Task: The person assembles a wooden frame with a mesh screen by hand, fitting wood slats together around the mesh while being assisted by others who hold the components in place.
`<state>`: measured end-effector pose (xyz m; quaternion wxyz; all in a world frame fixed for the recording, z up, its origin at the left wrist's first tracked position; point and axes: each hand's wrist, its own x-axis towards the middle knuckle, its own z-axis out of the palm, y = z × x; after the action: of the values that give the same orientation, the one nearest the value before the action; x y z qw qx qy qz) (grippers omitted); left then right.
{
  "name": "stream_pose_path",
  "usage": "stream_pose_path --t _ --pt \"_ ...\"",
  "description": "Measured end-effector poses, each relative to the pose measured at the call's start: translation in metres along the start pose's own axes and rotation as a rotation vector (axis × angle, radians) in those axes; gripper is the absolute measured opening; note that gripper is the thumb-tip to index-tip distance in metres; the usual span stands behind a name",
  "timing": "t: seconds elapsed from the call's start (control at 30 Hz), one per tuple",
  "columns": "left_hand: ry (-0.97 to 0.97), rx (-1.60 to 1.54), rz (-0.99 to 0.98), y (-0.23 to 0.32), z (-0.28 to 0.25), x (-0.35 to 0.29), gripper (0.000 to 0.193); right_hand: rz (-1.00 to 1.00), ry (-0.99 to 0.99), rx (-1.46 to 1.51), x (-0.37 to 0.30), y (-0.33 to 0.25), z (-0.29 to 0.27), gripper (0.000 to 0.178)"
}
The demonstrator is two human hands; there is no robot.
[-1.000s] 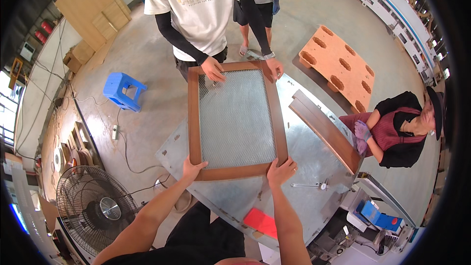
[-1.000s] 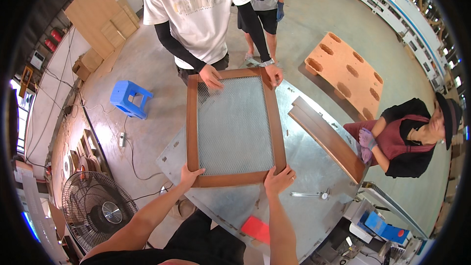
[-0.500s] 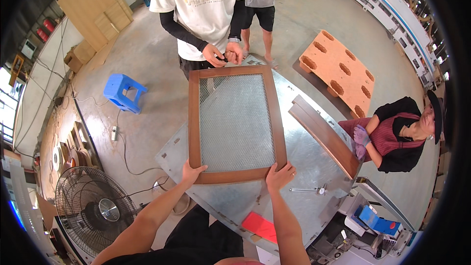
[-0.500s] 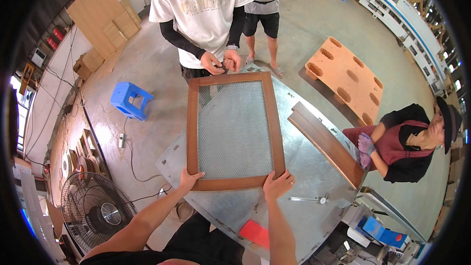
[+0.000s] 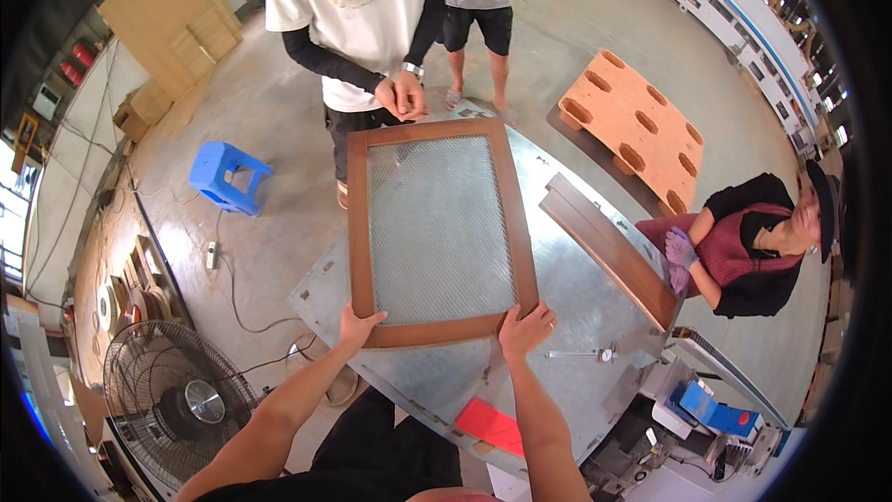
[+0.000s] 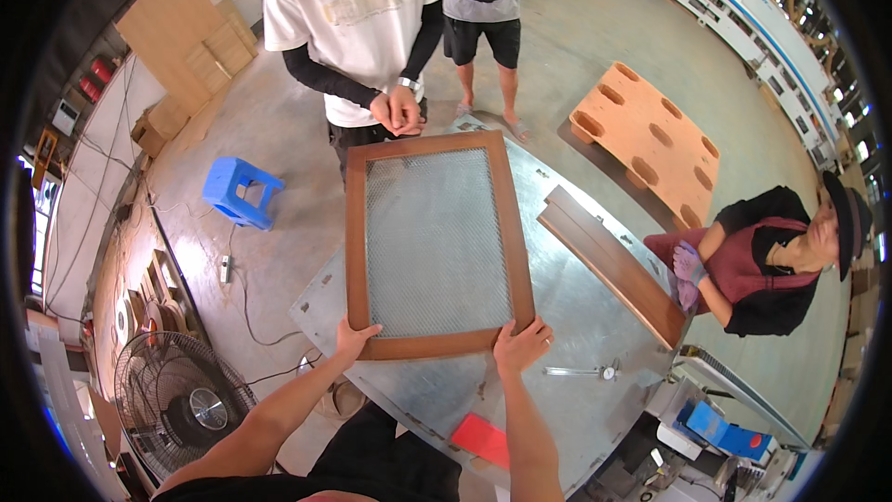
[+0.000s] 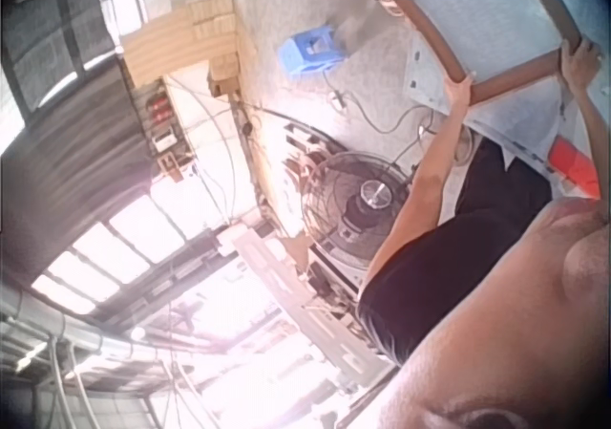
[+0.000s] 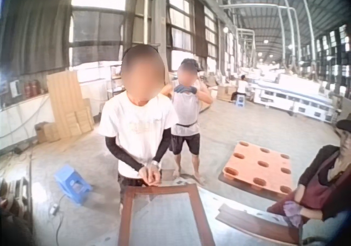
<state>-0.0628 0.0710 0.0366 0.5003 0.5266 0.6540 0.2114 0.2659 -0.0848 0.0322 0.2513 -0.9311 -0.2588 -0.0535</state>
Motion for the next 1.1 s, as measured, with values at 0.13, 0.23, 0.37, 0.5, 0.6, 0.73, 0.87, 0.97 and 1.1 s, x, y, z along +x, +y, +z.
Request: stream_pose_path --t 0.13,0.23,0.37,0.5,0.6,0.73,0.87,0.97,1.1 --pt "-0.067 -0.075 0.004 0.007 0.034 -0.007 0.06 -0.013 0.044 -0.034 0.017 0.033 -0.008 0.056" --pt "-0.058 -0.187 0.028 -0.025 0.009 0.007 0.061 0.028 -0.072 -0.007 0.02 -0.001 -0.001 0.053" --pt "-0.088 -0.123 0.007 -0.015 0.014 0.002 0.059 0.078 -0.045 0.023 0.017 0.009 -0.006 0.056" --pt "-0.121 -0.095 -0.031 -0.01 0.023 -0.011 0.061 0.113 -0.07 -0.036 0.008 0.026 -0.013 0.059" --pt "-0.115 -0.096 -0.001 -0.007 0.017 -0.007 0.061 0.125 -0.072 -0.018 0.001 0.021 -0.009 0.059" --pt "-0.105 -0.135 0.043 0.0 0.014 0.0 0.06 0.12 -0.093 -0.036 0.009 0.006 -0.005 0.059" --pt "-0.094 -0.132 -0.015 0.007 0.02 -0.012 0.06 0.14 -0.078 0.003 0.011 0.016 -0.008 0.058" --pt "-0.073 -0.082 -0.009 0.008 0.019 -0.01 0.062 0.126 -0.063 -0.004 0.012 0.014 -0.006 0.058" --pt "-0.082 -0.149 -0.009 0.007 0.017 -0.009 0.064 0.147 -0.092 0.069 0.016 0.014 -0.007 0.059"
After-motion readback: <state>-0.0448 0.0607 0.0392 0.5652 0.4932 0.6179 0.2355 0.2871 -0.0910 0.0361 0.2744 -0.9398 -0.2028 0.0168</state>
